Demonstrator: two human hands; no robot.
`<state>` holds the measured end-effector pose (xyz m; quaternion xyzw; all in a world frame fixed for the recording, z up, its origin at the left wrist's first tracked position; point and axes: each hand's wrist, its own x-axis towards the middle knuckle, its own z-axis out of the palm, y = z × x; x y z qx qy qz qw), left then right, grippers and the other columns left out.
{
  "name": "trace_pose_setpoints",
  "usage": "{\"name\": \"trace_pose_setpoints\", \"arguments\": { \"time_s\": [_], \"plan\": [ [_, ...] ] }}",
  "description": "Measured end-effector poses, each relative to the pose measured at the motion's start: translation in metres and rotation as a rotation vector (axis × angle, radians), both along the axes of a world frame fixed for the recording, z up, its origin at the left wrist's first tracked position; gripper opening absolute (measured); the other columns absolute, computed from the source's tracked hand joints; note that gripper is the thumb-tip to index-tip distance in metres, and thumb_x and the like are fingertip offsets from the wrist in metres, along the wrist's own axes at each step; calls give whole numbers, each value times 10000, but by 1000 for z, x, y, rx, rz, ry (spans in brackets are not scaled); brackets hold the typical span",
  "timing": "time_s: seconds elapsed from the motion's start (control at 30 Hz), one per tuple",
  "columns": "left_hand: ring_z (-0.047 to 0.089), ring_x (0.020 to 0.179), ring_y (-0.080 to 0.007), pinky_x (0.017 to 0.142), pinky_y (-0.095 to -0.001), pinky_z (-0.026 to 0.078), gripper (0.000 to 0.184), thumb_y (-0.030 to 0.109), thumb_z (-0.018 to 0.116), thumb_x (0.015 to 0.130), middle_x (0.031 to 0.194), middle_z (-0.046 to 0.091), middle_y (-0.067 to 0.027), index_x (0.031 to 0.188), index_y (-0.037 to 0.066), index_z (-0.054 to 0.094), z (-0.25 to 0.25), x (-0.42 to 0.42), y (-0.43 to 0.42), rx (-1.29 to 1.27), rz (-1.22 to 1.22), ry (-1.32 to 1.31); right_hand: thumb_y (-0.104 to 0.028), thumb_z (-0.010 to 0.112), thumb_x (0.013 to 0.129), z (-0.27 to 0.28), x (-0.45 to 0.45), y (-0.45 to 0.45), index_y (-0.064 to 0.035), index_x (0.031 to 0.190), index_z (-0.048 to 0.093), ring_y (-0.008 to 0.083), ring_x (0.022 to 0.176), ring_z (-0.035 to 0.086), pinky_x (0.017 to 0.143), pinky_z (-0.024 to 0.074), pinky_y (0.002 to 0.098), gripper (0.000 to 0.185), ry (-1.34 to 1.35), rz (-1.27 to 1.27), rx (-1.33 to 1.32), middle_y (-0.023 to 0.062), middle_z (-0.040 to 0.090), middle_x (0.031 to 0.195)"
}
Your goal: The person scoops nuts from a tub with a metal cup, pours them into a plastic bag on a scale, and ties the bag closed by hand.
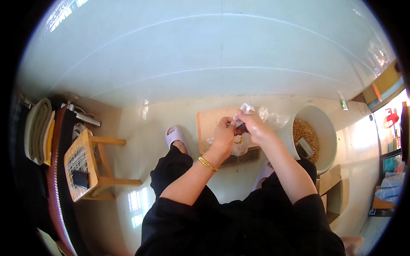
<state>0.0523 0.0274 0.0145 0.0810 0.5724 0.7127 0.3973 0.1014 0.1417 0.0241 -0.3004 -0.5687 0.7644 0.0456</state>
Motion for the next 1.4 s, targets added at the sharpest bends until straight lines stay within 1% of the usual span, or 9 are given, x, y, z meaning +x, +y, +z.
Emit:
{"name": "trace_pose_setpoints", "arguments": {
  "time_s": [0.37,0.63,0.83,0.93,1.0,1.1,1.2,1.27,1.4],
  "plan": [
    [579,862,-165,801,-292,447,239,114,522,891,891,601,-89,1071,-35,476,-61,-20,22,-227,-53,84,-271,455,938,-41,-8,7,-28,821,524,139,559,523,513,429,283,279,-42,53,359,43,541,699],
    [597,802,-178,724,-293,458,182,150,600,839,807,624,-86,953,12,566,-101,-28,26,-538,-68,383,-248,421,944,-104,-3,10,-42,807,513,125,593,470,557,400,290,265,75,-35,67,21,497,666],
    [571,727,-148,637,-284,444,146,164,613,833,796,623,-69,891,31,597,-114,-29,27,-440,5,449,-235,408,938,-130,-5,22,-33,813,534,187,705,533,689,438,351,269,150,-92,164,77,567,739],
    [541,723,-120,637,-257,427,114,140,599,850,823,606,-46,910,47,570,-111,-32,19,-401,-20,427,-209,419,912,-130,-1,31,-18,801,568,214,771,559,704,437,355,265,-99,192,391,127,601,798],
    [526,735,-106,652,-240,420,94,124,588,863,851,595,-32,922,64,546,-108,-32,16,-402,-79,401,-148,465,843,-150,-4,29,-5,862,592,369,800,609,681,476,425,193,-30,171,653,235,622,855],
    [560,786,-141,697,-258,453,124,136,586,866,863,606,-34,957,64,543,-108,-31,20,-434,-75,224,-130,498,819,-167,-11,26,13,846,580,410,799,596,704,470,461,167,-36,23,754,244,616,838],
    [617,799,-198,715,-307,486,184,155,619,829,850,642,-94,954,30,570,-133,-17,31,-298,-52,515,-157,505,833,-146,-5,26,11,861,560,390,856,569,752,438,456,179,-61,-48,700,232,596,858],
    [632,873,-298,788,-364,489,243,181,630,816,898,649,-164,986,19,564,-137,-14,32,-593,-161,974,-156,507,835,-138,-5,25,10,882,548,393,850,572,740,440,460,177,-78,-70,687,234,594,853],
    [605,834,-352,732,-412,474,241,198,643,810,912,639,-191,962,14,614,-138,-24,20,-618,-264,992,-156,499,851,-118,1,31,14,947,534,405,831,576,720,451,458,198,-129,-48,520,241,589,846]
  ]
}}
